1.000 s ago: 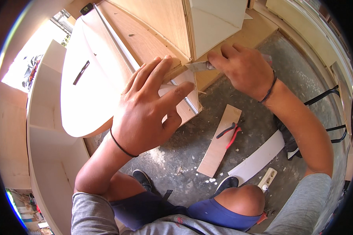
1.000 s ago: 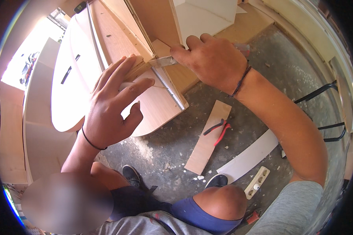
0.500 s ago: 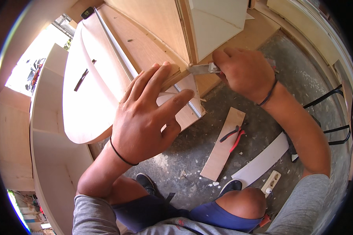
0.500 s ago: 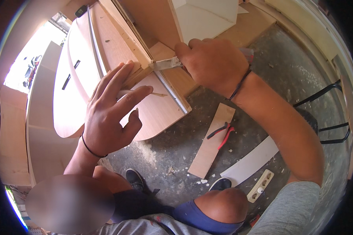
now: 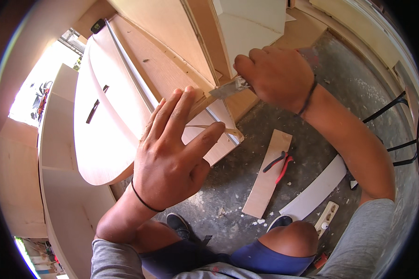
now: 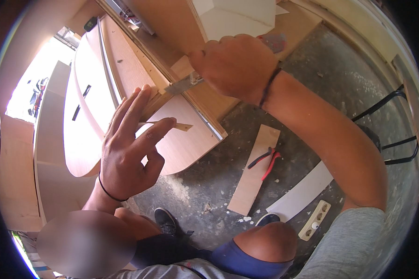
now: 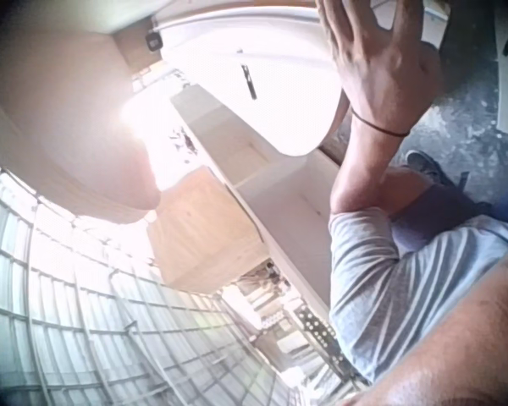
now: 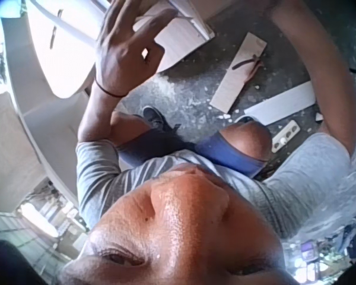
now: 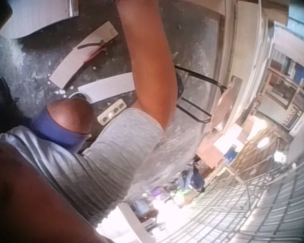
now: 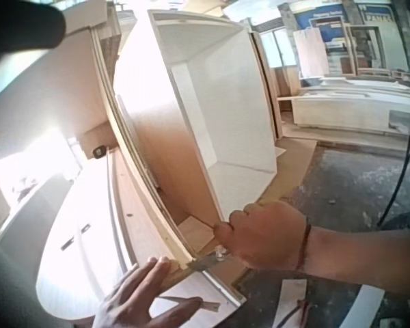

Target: The person uses a power grinder to cut a long metal strip and then uses a utility knife to trim the edges of a wooden shelf unit.

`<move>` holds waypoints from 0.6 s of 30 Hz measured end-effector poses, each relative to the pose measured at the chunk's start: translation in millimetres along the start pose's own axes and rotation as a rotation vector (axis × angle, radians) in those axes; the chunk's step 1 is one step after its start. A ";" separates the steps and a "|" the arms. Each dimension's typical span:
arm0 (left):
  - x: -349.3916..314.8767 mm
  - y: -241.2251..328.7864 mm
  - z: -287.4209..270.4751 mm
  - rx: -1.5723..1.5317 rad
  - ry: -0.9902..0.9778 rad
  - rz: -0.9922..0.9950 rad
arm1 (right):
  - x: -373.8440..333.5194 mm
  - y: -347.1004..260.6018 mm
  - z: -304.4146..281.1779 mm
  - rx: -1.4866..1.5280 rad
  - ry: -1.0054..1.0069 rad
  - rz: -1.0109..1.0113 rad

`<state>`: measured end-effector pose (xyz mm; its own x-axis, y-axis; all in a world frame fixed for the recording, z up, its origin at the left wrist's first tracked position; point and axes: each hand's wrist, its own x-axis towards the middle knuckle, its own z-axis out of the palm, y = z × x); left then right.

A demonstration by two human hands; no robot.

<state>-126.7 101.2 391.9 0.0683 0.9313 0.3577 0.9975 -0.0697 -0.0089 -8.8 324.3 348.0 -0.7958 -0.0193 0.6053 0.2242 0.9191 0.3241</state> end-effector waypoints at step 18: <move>-0.5 -6.1 2.4 -0.031 0.076 0.015 | -0.4 -1.8 -17.3 0.331 -0.272 0.172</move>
<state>-132.7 102.1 389.5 0.0810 0.9004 0.4274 0.9953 -0.0960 0.0137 0.8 315.8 359.8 -0.8915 0.2076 0.4027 0.2093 0.9770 -0.0404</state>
